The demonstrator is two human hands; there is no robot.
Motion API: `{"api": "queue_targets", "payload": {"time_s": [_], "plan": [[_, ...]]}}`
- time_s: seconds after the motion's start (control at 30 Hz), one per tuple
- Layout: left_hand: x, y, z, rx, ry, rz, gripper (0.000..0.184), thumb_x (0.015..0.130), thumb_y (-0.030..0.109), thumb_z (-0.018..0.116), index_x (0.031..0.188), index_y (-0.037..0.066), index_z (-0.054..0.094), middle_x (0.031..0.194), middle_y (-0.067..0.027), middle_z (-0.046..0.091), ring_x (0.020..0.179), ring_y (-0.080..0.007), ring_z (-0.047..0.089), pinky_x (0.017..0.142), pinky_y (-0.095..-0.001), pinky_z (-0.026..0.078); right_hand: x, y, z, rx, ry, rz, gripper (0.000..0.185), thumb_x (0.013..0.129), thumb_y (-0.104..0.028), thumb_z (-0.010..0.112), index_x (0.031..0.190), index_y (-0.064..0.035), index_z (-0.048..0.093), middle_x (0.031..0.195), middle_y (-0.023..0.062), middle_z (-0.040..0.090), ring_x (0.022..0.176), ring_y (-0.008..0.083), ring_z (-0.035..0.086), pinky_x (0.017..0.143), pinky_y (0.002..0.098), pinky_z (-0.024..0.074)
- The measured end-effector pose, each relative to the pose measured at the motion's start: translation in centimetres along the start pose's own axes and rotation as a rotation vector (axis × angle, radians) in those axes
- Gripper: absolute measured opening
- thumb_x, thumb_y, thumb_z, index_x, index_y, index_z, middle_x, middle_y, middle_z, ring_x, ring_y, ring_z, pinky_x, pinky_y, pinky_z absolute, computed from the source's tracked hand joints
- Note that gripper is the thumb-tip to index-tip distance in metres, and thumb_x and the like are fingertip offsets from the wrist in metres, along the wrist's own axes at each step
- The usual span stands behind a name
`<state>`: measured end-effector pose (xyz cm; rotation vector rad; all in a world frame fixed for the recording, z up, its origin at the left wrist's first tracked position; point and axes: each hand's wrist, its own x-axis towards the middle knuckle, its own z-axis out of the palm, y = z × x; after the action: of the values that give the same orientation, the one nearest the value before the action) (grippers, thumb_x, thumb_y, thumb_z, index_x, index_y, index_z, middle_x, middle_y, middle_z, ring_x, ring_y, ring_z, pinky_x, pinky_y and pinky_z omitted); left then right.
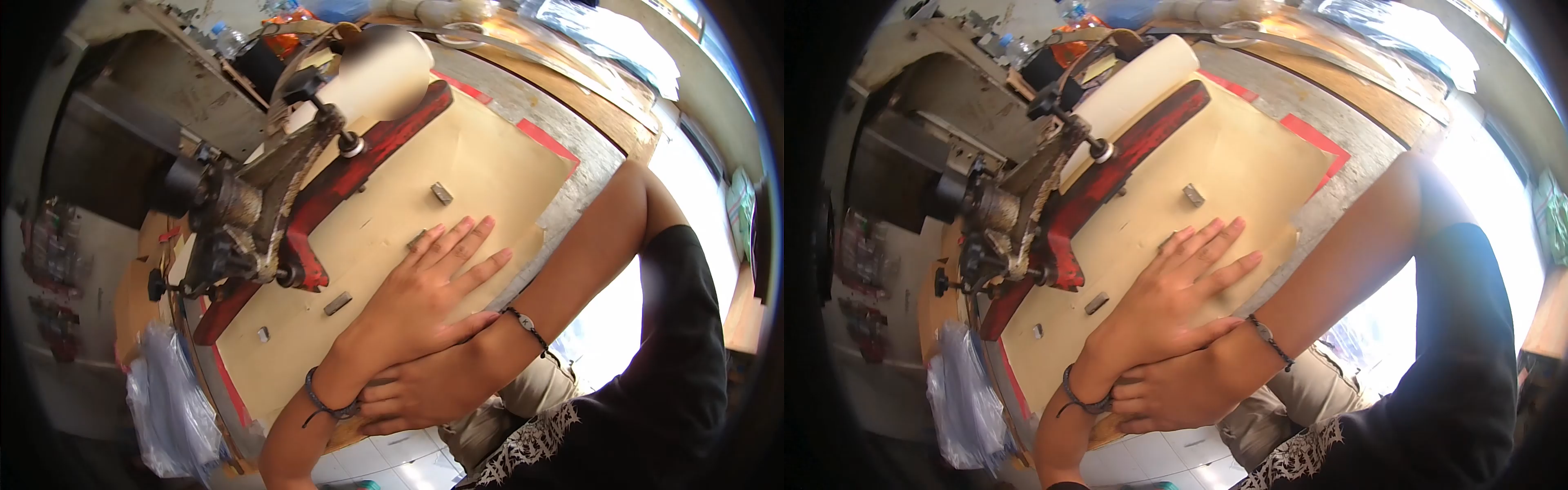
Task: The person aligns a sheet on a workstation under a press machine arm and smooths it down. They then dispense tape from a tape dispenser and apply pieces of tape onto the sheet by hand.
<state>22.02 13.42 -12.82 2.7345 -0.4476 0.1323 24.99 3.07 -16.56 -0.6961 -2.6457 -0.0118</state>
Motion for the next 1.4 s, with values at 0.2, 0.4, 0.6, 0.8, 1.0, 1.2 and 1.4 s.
{"api": "queue_targets", "payload": {"time_s": [0.2,0.4,0.6,0.8,1.0,1.2,1.4], "plan": [[-0.5,-0.2,0.6,0.003,0.050,0.014,0.064,0.094,0.046,0.060,0.149,0.016,0.046,0.159,-0.0183,0.032,0.145,-0.0375,0.033,0.119,-0.0524,0.025,0.1,0.0,-1.2,0.083,-0.071,0.024,0.048,0.097,-0.018,0.042,0.142,-0.0023,0.045,0.130,0.0117,0.052,0.127,0.0248,0.049,0.110,0.0404,0.0377],[-0.7,-0.8,1.5,0.006,0.132,0.061,0.060,0.096,0.048,0.057,0.146,0.014,0.049,0.159,-0.0181,0.033,0.146,-0.0370,0.033,0.119,-0.0520,0.026,-0.1,0.3,-1.8,0.065,-0.112,0.021,0.055,0.093,-0.020,0.048,0.145,-0.0050,0.044,0.134,0.0129,0.052,0.130,0.0264,0.050,0.111,0.0405,0.0386],[-0.8,-1.2,2.5,-0.016,0.175,0.073,0.060,0.098,0.050,0.052,0.145,0.014,0.050,0.158,-0.0203,0.033,0.146,-0.0377,0.032,0.120,-0.0513,0.024,0.2,0.0,-1.7,-0.090,-0.071,0.010,0.060,0.089,-0.025,0.055,0.146,-0.0098,0.046,0.128,0.0070,0.057,0.118,0.0220,0.056,0.098,0.0314,0.0461],[-0.7,-1.3,2.7,-0.035,0.141,0.056,0.060,0.096,0.049,0.054,0.145,0.014,0.051,0.159,-0.0200,0.031,0.147,-0.0381,0.030,0.121,-0.0514,0.022,0.6,0.0,-2.6,-0.107,-0.084,-0.008,0.058,0.090,-0.025,0.054,0.146,-0.0118,0.047,0.120,0.0048,0.060,0.108,0.0179,0.060,0.092,0.0311,0.0481],[-0.8,-1.1,2.9,-0.047,0.210,0.053,0.060,0.092,0.048,0.061,0.140,0.012,0.057,0.155,-0.0208,0.038,0.146,-0.0371,0.033,0.121,-0.0500,0.023,0.6,0.1,-2.4,-0.152,-0.080,-0.026,0.055,0.093,-0.025,0.052,0.147,-0.0118,0.046,0.119,0.0043,0.060,0.108,0.0174,0.060,0.090,0.0314,0.0487],[-0.7,-1.1,2.2,-0.038,0.142,0.075,0.059,0.096,0.047,0.056,0.144,0.013,0.051,0.158,-0.0218,0.033,0.145,-0.0396,0.032,0.119,-0.0525,0.024,0.3,-0.1,-2.2,-0.044,-0.148,0.008,0.057,0.094,-0.021,0.049,0.149,-0.0109,0.043,0.130,0.0090,0.057,0.117,0.0235,0.058,0.100,0.0363,0.0445],[-0.7,-1.0,2.1,-0.001,0.133,0.074,0.060,0.097,0.046,0.056,0.146,0.014,0.048,0.159,-0.0205,0.032,0.146,-0.0374,0.031,0.119,-0.0518,0.025,0.2,0.0,-2.5,-0.155,-0.073,-0.031,0.066,0.087,-0.032,0.059,0.148,-0.0098,0.044,0.118,0.0040,0.055,0.110,0.0200,0.055,0.096,0.0314,0.0458]]}}
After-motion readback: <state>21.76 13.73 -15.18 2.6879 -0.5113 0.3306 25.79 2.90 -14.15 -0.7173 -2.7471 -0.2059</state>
